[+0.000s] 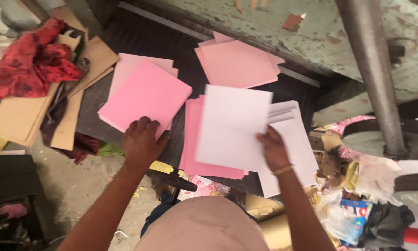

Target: The person wipes the rollers and frame of a printing machine with a red cloth, then moves to a table to sort and stack pink and white paper sheets by hand into separate piles.

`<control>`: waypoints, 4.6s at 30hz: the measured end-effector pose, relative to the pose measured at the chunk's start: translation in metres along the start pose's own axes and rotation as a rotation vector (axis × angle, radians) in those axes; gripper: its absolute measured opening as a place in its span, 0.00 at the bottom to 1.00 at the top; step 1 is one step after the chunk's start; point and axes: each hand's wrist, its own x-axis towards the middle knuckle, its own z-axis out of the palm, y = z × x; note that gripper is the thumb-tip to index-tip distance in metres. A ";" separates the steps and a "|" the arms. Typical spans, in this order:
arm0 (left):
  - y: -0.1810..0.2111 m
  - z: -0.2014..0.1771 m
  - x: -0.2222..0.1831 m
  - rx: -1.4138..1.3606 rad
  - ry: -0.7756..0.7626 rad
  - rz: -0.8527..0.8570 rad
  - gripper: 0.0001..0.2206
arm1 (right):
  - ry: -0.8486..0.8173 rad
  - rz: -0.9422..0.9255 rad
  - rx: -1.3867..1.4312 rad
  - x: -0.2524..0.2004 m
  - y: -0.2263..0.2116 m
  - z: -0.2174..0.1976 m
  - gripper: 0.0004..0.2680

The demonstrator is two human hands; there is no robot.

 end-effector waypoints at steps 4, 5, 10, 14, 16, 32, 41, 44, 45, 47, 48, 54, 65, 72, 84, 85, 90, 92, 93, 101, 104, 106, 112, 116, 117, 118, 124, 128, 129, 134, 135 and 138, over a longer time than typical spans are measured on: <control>0.000 0.005 0.000 0.073 -0.064 -0.034 0.14 | 0.110 0.126 0.260 -0.033 -0.009 -0.076 0.15; 0.001 0.005 -0.001 0.093 -0.083 -0.045 0.13 | 0.126 0.234 0.293 -0.041 -0.013 -0.092 0.16; 0.002 0.004 -0.001 0.092 -0.103 -0.087 0.12 | 0.103 0.301 0.117 -0.052 -0.025 -0.148 0.16; -0.002 0.004 0.000 0.083 -0.133 -0.106 0.11 | 0.047 0.400 -0.072 -0.032 -0.020 -0.162 0.15; -0.005 0.006 0.001 0.083 -0.161 -0.113 0.10 | 0.025 0.594 -0.702 -0.021 -0.014 -0.159 0.13; -0.029 0.014 0.007 -0.155 -0.048 -0.210 0.08 | -0.158 -0.307 -0.503 0.016 -0.003 0.130 0.06; -0.047 0.010 0.017 -0.300 -0.158 -0.389 0.10 | -0.332 -0.094 -0.436 0.057 -0.039 0.210 0.05; -0.050 0.011 0.017 -0.334 -0.174 -0.443 0.11 | -0.329 -0.054 -0.430 0.064 -0.036 0.215 0.05; -0.050 0.012 0.016 -0.340 -0.180 -0.460 0.11 | -0.328 -0.034 -0.424 0.066 -0.035 0.216 0.05; -0.050 0.012 0.015 -0.369 -0.185 -0.503 0.11 | -0.333 -0.031 -0.401 0.068 -0.033 0.218 0.05; -0.050 0.012 0.014 -0.383 -0.187 -0.524 0.11 | -0.336 -0.030 -0.389 0.069 -0.033 0.220 0.05; -0.047 0.011 0.014 -0.393 -0.188 -0.592 0.11 | -0.379 -0.014 -0.376 0.074 -0.033 0.226 0.06; -0.030 -0.001 -0.001 -0.344 -0.094 -0.390 0.14 | -0.287 0.334 0.086 0.094 -0.045 0.279 0.16; -0.024 -0.003 -0.019 -0.426 0.089 -0.217 0.18 | -0.020 -0.054 -0.321 0.089 -0.025 0.292 0.13; -0.016 -0.005 0.000 -0.073 0.014 -0.025 0.18 | 0.032 0.012 0.020 0.070 -0.020 0.124 0.13; -0.011 -0.005 0.002 -0.035 -0.033 -0.052 0.17 | 0.048 0.080 0.003 0.063 -0.021 0.106 0.14; -0.001 -0.001 0.010 0.087 -0.135 -0.116 0.16 | -0.101 0.191 0.352 0.020 -0.031 0.038 0.16; -0.004 0.002 0.008 0.079 -0.157 -0.130 0.16 | -0.126 0.265 0.339 0.006 -0.029 0.029 0.16; -0.005 0.004 0.008 0.077 -0.168 -0.139 0.16 | -0.132 0.305 0.306 0.001 -0.027 0.027 0.16; -0.023 0.018 0.002 -0.128 -0.011 -0.126 0.07 | 0.315 -0.246 -0.825 -0.014 -0.034 0.054 0.17; -0.031 0.020 0.008 -0.165 -0.077 -0.244 0.08 | 0.283 -0.323 -0.612 -0.004 -0.050 0.070 0.12; -0.037 0.019 0.016 -0.190 -0.143 -0.327 0.09 | 0.122 -0.296 -0.498 0.012 -0.056 0.089 0.09; -0.047 0.015 0.024 -0.235 -0.210 -0.418 0.10 | -0.189 -0.189 -0.418 0.037 -0.033 0.157 0.06; -0.044 0.016 0.018 -0.254 -0.128 -0.370 0.10 | -0.292 -0.078 -0.339 0.052 -0.015 0.186 0.08; -0.042 0.016 0.016 -0.252 -0.121 -0.361 0.10 | -0.315 -0.034 -0.332 0.057 -0.012 0.192 0.09; -0.040 0.016 0.013 -0.233 -0.089 -0.334 0.09 | -0.320 0.030 -0.283 0.063 -0.009 0.198 0.10; -0.024 0.017 0.003 -0.172 -0.054 -0.255 0.06 | -0.425 0.405 0.171 0.090 -0.001 0.231 0.11; -0.019 0.015 0.000 -0.162 -0.073 -0.187 0.09 | -0.434 0.419 0.115 0.080 -0.016 0.246 0.10; -0.018 0.013 -0.001 -0.158 -0.079 -0.173 0.10 | -0.434 0.419 0.086 0.074 -0.022 0.249 0.10; -0.004 -0.027 0.005 -0.359 -0.008 -0.159 0.20 | -0.089 0.187 0.126 0.046 -0.076 0.240 0.17; 0.001 -0.043 0.007 -0.443 0.068 -0.132 0.23 | -0.058 0.042 0.198 0.041 -0.093 0.231 0.15; 0.020 -0.101 0.009 -0.711 0.145 -0.379 0.32 | 0.086 -0.484 0.125 0.016 -0.155 0.173 0.09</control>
